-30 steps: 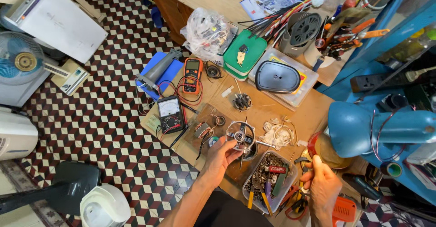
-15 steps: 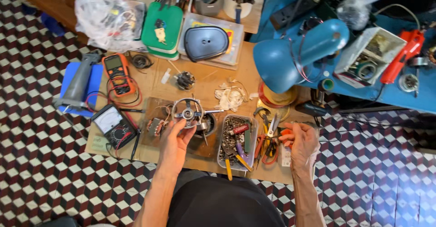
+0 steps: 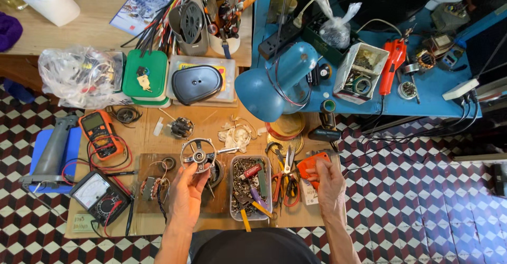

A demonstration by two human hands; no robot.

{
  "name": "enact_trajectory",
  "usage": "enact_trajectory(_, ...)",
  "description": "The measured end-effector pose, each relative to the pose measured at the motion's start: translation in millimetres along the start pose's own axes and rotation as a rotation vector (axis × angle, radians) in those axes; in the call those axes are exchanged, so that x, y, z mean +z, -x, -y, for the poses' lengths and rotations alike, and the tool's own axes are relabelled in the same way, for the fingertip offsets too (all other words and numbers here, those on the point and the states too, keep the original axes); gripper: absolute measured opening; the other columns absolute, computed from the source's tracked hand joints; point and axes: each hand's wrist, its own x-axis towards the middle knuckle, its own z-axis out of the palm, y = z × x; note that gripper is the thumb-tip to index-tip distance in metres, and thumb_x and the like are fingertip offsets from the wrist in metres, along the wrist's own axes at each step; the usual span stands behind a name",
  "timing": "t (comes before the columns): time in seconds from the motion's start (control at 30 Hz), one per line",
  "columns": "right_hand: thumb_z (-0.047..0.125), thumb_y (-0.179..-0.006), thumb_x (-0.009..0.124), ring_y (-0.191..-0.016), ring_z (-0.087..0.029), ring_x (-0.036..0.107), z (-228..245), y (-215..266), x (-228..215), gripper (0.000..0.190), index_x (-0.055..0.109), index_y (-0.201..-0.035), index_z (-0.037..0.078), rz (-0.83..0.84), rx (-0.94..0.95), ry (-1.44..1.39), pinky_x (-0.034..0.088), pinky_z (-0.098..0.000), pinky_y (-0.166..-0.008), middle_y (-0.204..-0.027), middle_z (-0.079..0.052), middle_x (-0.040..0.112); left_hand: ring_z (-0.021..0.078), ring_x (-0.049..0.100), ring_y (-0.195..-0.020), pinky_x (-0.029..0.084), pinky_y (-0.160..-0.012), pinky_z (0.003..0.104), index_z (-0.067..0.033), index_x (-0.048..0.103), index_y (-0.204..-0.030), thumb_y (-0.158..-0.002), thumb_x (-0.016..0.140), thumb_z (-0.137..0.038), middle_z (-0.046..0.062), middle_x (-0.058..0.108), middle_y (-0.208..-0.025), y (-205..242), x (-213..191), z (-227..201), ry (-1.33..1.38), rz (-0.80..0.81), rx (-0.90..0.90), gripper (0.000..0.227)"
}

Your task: The person uses a red heat gun to apply heat to a metal shaft held in the left hand, then sets the heat gun down and handles small components on the workbench. The person picks up a motor housing, applies liquid from a bottle to the shaft, and inserts the shaft into the housing while manipulating wires and parts on the table.

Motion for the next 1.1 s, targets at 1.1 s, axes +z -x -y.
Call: enact_trajectory(1.1,0.017,-0.089,0.071,-0.104,-0.040,0.068,228,-397,177,0.031,0.070,-0.116,0.002,0.120,-0.825,0.667,0.054,-0.0480,-0.092,-0.111,-0.023,0.072,0.0225,0.068,-0.111,0.059,-0.090,0.036,-0.0138,0.050,-0.149,-0.096,0.055,-0.021,0.008,0.064,-0.130,-94,-117,91,-0.153,-0.228,-0.278,0.054)
